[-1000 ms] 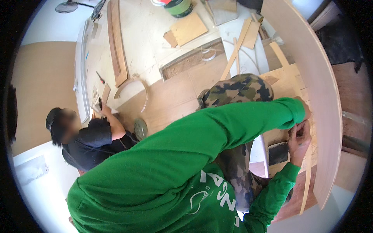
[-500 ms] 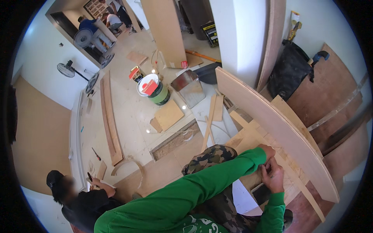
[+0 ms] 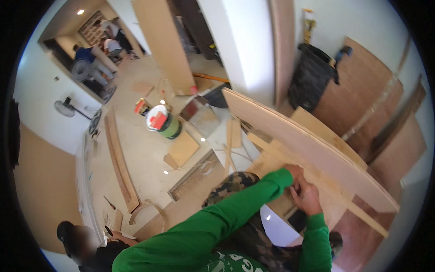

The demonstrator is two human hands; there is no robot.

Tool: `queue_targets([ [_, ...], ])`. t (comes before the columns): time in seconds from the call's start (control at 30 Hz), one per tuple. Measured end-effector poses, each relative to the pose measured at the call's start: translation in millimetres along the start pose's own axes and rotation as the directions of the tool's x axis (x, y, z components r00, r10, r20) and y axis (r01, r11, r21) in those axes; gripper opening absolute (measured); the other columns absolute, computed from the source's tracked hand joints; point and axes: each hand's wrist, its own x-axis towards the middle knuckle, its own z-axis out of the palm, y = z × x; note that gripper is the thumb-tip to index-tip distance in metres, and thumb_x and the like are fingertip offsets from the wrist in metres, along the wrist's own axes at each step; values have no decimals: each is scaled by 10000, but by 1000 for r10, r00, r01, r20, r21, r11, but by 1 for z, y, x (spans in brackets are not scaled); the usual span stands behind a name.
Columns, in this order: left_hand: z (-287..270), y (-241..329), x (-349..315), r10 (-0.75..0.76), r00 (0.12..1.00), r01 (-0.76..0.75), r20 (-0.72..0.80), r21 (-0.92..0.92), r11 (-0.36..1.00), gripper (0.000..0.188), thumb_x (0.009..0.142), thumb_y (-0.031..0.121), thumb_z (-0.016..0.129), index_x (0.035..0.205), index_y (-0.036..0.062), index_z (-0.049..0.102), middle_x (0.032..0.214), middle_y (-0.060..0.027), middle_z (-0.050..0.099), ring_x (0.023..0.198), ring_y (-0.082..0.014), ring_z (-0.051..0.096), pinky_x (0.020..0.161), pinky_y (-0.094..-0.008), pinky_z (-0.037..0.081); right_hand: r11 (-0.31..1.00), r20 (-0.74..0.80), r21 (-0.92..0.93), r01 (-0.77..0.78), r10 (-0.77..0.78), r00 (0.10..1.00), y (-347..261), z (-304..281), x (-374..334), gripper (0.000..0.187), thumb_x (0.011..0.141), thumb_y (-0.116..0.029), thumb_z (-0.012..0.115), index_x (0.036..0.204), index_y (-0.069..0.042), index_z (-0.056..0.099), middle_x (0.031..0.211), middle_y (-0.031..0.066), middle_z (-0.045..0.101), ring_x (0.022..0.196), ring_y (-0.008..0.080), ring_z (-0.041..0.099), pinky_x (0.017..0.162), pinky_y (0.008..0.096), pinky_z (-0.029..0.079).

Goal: The person sits on the floor and assembles a curved wooden structure by fitting thin wooden strips into grooves on a larger curved panel. They repeatedly position, press, and adjust the strips to align them with the panel's edges.

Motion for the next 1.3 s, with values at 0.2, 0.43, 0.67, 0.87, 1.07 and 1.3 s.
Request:
queue_targets([
  [0.2,-8,-14,3,-55,972,90,229,-144,985,399,631,416,886,830,70,862,869,-179,823,775,-311,808,695,-454,626,1000,26,-28,12,-12,1000,10,-1,-6,282,923,-249,801,1090,-100,629,778,153,700,727,410,709,679,520,560],
  [0.43,-10,-20,-6,121,992,-108,34,-259,960,255,741,205,807,944,57,755,835,-106,777,753,-210,740,684,-394,575,999,-7,-28,17,-17,1000,13,-2,-10,259,955,-264,778,1055,-121,587,807,123,713,793,404,727,694,538,549],
  [0.67,4,-49,9,156,988,-147,0,-346,927,213,760,207,803,912,70,744,817,-162,764,766,-249,738,711,-419,575,999,39,-35,-27,28,999,10,-10,-8,295,967,-332,768,1090,-126,596,906,147,753,900,423,743,762,575,550],
  [0.87,-4,-39,4,83,996,-82,-12,-383,920,147,799,112,789,888,23,713,764,-142,711,708,-200,635,665,-390,534,996,-21,-85,-18,16,1000,13,-11,-11,323,964,-361,752,1101,-102,616,957,201,769,941,452,746,799,594,555],
  [1.07,-24,-19,-8,85,984,-136,-157,-350,927,112,844,60,791,902,1,715,770,-93,708,703,-158,626,649,-353,525,986,35,-97,-135,139,990,20,-26,-12,321,955,-353,747,1110,-73,718,1069,228,780,1051,440,749,909,577,558],
  [1.3,-27,-16,-5,90,928,-231,-360,-370,900,79,907,66,788,942,8,747,801,-59,720,727,-147,630,684,-325,525,978,-77,-169,-119,107,991,29,-37,-22,235,973,-283,712,1110,-93,706,1016,179,777,1009,420,752,871,556,571],
])
